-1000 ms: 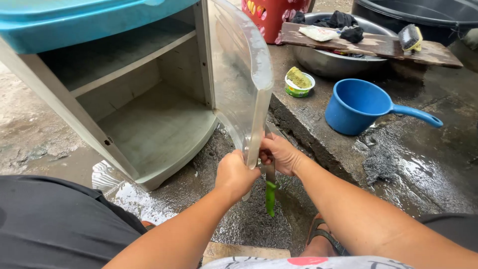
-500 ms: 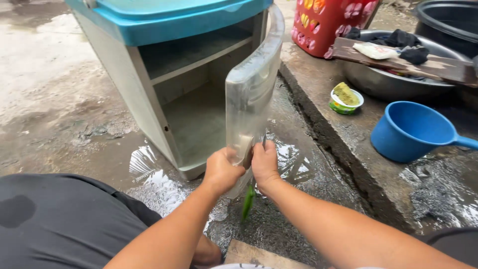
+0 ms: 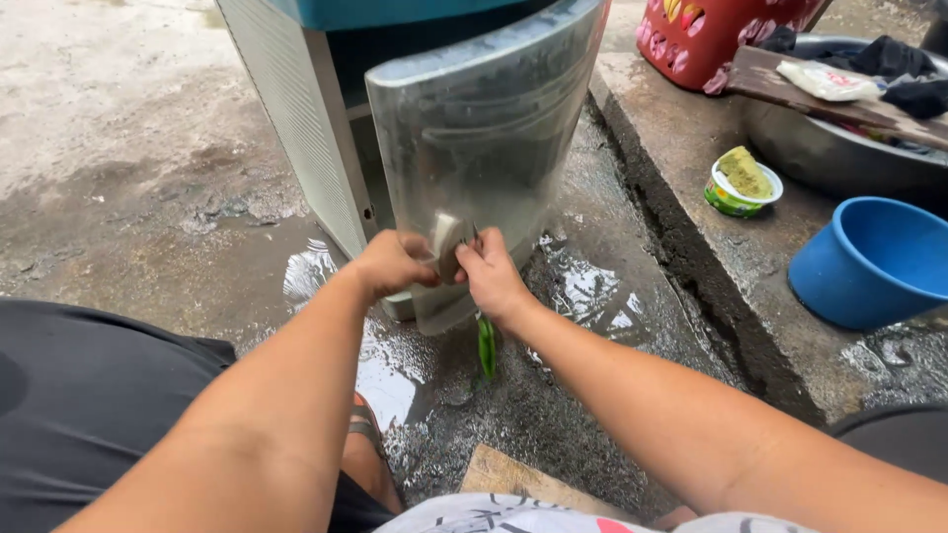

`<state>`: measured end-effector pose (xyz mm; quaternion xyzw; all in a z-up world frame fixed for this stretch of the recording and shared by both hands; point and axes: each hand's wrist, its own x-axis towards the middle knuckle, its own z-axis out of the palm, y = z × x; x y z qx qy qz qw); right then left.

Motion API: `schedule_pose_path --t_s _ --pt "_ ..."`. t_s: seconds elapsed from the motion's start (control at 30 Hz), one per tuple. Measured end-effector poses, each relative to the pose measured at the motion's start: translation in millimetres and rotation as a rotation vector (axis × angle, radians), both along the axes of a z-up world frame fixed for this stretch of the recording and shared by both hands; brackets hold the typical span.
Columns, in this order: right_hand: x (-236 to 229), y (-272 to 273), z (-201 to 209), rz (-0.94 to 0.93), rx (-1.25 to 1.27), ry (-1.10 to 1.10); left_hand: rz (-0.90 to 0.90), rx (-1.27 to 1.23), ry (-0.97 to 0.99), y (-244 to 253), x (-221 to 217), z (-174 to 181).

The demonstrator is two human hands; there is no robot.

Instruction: Replacing the hinge/latch mechanism on a plastic dish cabinet door using a knife to trim components for fit.

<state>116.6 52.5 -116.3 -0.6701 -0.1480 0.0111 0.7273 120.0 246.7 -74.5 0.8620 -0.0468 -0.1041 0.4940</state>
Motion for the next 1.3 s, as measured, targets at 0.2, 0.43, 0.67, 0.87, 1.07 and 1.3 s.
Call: schedule_pose_path --t_s 0.2,0.43,0.67,0.87,1.07,1.3 --pt "1.4 3.8 1.7 0.014 -0.100 -0.134 0.061 -0.082 0.060 6.4 -8.4 10.5" --pt "-0.6 10.5 16.3 0.002 -0.117 -0.082 0.132 -0.354 -0.136 3.9 -12.7 14.3" --pt "7.2 3.3 3.8 0.044 0.058 -0.042 0.004 -0.333 -0.083 5.2 -12.3 21.7" --pt "-18.7 -18.9 6.3 -0.190 0.202 0.002 -0.035 -0.045 -0.275 -38.4 -36.0 48.9" --pt "-38.9 -79.5 -16.1 -0.394 0.238 -0.082 -0.419 -0.127 -0.048 -75.5 -20.4 46.8" --pt "-63.9 -155.5 17.6 -0.729 0.210 0.057 -0.650 -0.409 0.069 -169.5 2.2 11.9"
